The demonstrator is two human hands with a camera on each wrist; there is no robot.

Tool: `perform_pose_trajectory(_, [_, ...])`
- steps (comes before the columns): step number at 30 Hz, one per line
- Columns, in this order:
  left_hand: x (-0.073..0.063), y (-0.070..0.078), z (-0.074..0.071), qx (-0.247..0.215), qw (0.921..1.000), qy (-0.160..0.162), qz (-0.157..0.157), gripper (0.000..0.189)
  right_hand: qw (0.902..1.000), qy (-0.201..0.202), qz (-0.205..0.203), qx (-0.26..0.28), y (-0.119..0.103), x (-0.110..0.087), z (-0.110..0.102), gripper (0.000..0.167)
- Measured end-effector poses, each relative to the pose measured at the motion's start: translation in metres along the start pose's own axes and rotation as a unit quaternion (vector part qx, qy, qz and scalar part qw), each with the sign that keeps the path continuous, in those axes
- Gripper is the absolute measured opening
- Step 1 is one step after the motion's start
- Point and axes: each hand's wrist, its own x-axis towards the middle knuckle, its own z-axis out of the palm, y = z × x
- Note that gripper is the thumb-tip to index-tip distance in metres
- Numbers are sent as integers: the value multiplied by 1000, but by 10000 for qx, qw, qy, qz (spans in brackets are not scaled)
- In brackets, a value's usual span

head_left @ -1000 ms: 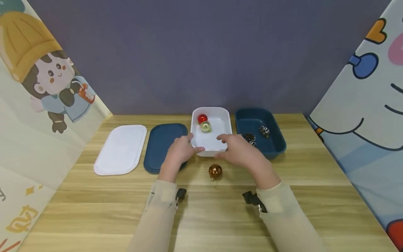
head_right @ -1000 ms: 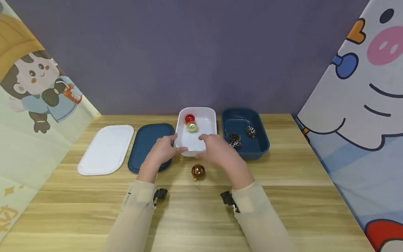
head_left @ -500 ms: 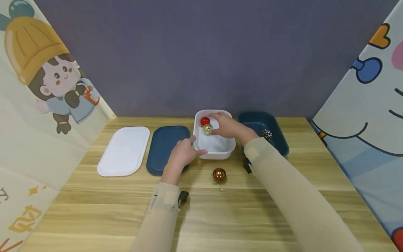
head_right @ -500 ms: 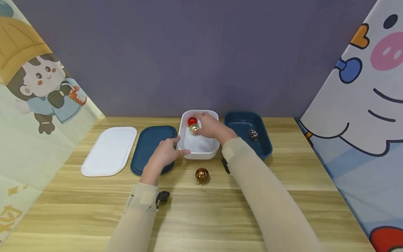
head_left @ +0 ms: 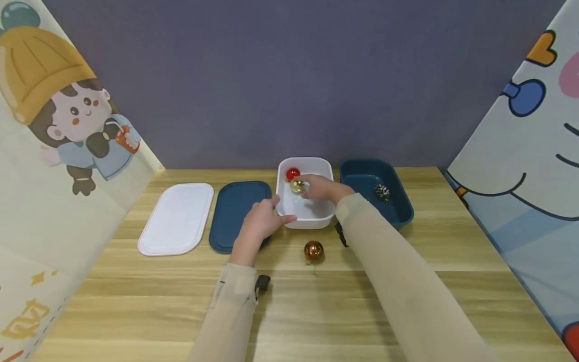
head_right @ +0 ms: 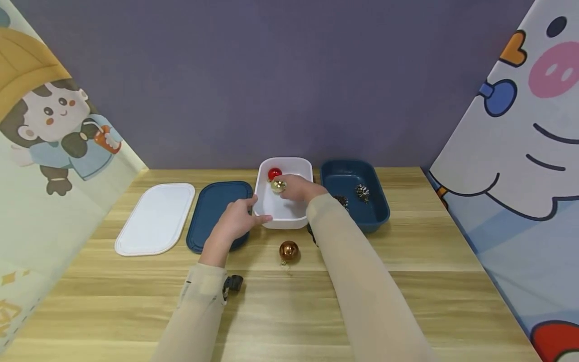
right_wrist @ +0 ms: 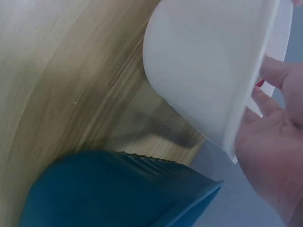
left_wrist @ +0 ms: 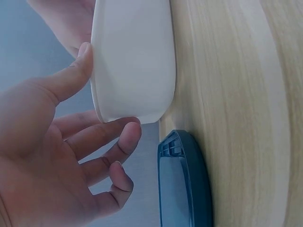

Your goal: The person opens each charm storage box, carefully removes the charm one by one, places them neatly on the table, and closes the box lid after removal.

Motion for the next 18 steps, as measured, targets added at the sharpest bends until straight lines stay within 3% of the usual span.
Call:
perform_pose_trajectory(3, [1, -1, 1, -46, 10000, 12, 41, 89, 9998, 129, -34, -149, 2, 4, 2, 64])
perform_pose_trajectory(11, [1, -2, -3, -79, 10000, -59, -9, 90, 9899, 545, -642, -1136, 4, 18, 5, 61])
perform_pose_trajectory(18, [2, -2, -1, -102, 9998, -146, 35, 90, 9953, 405, -774, -411, 1, 25, 16, 66])
